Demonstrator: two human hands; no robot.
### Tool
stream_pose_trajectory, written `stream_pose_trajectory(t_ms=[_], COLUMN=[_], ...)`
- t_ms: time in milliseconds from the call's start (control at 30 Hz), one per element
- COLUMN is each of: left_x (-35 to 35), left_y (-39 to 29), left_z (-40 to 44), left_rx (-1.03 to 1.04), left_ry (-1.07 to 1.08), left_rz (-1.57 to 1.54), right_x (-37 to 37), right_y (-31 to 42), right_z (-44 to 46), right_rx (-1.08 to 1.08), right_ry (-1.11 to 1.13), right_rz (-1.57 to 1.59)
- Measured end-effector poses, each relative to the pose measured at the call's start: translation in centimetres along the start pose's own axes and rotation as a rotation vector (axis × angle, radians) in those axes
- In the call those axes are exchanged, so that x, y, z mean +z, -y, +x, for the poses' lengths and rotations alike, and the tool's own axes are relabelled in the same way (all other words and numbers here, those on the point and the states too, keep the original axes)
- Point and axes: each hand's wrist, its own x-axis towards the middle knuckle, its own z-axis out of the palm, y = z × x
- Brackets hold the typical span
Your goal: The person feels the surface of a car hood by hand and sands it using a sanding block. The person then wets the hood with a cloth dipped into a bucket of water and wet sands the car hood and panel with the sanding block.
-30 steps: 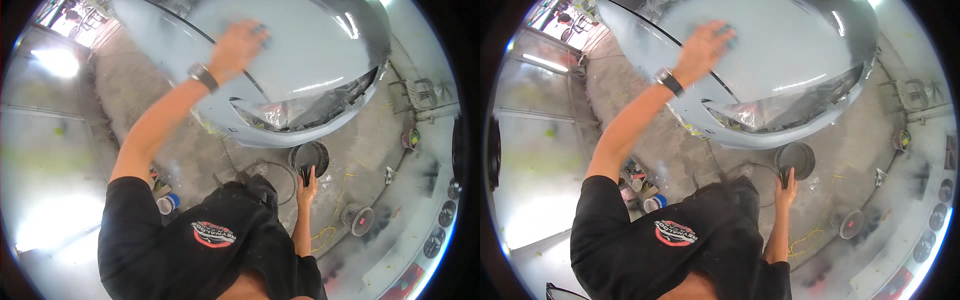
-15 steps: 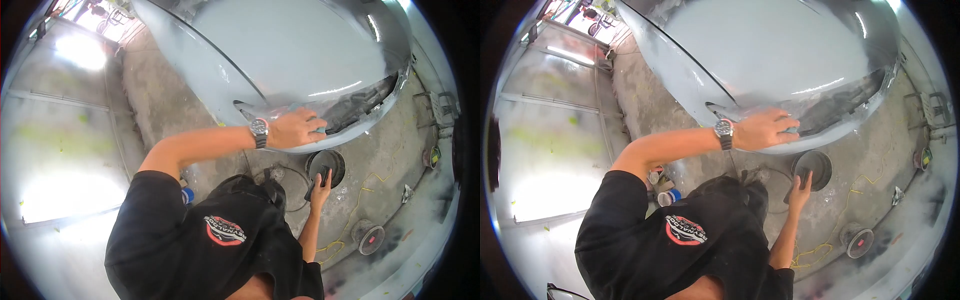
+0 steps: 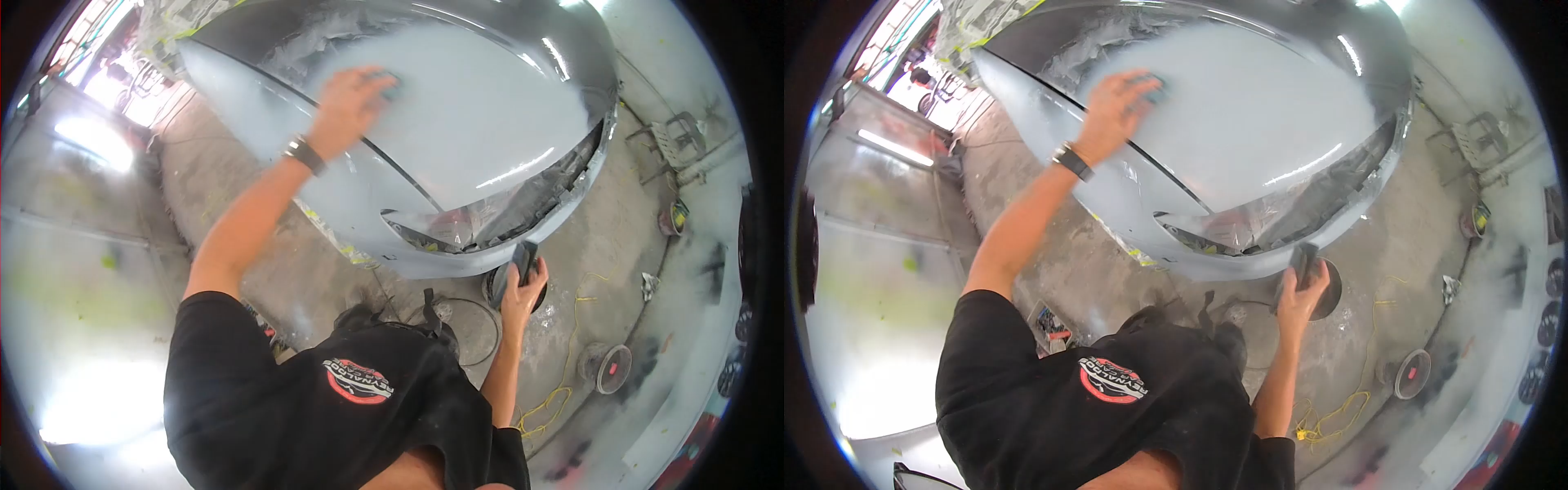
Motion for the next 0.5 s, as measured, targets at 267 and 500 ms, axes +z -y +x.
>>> stream_pose_trajectory(t_ms=[267,500], left_x=[-4.4,-4.9], left_y=[27.1,29.1], left_z=[2.2,2.2], left_rx=[-0.21,-0.343], left_ry=[-0.311,-0.446], left_rz=[0.175,0.109], right_x=[15.3,17.8], right_y=[17.2,18.5], right_z=[1.7,4.1], right_rx=[-0.94,-0.945], right_ry=[0.035,0.023], right_rz=[-0.615,-0.788])
